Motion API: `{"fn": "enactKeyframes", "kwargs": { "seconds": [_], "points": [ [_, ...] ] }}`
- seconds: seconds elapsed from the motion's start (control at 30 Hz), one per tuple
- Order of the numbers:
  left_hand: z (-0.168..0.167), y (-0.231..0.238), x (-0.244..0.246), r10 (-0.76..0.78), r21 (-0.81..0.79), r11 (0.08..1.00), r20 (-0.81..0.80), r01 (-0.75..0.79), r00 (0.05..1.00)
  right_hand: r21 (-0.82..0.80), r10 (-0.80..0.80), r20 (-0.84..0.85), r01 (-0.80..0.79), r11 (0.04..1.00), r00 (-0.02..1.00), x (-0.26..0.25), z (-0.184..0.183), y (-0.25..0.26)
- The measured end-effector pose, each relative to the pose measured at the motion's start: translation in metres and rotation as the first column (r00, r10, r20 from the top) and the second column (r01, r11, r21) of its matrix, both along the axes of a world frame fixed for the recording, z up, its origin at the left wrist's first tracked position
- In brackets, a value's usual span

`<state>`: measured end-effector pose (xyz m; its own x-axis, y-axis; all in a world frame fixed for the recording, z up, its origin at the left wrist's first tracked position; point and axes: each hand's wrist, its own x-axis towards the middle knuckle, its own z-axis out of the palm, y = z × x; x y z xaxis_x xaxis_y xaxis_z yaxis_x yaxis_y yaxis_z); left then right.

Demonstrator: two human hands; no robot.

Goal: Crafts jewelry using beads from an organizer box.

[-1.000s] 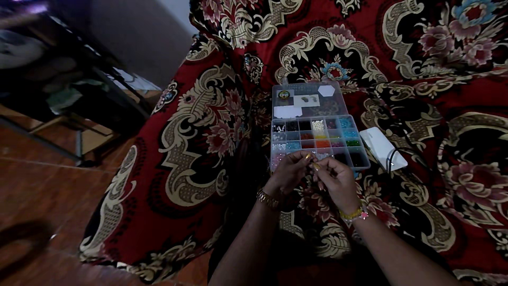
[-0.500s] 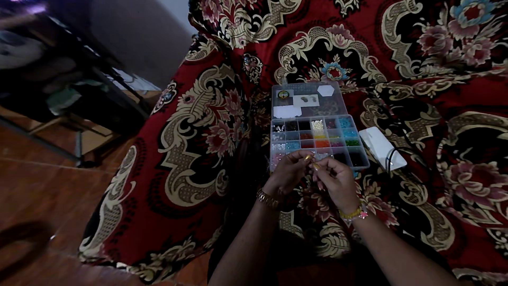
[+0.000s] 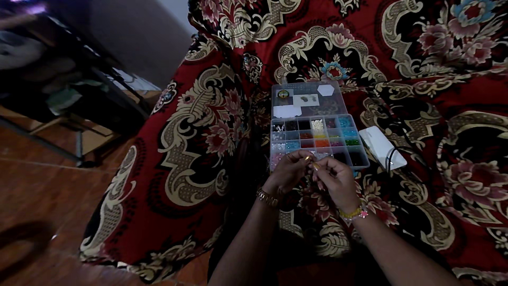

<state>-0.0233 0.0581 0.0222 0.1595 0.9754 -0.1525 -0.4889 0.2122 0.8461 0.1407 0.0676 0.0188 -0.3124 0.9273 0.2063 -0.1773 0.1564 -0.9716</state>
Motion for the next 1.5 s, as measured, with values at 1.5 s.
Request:
{"fn": "enactKeyframes", "kwargs": {
  "seconds": [1.5],
  "points": [
    [0.010,-0.001,-0.011,0.159,0.229,0.971,-0.403,-0.069,0.901,-0.084,0.079,0.093,-0.071,0.994,0.992,0.002,0.004,0.005]
  ]
}}
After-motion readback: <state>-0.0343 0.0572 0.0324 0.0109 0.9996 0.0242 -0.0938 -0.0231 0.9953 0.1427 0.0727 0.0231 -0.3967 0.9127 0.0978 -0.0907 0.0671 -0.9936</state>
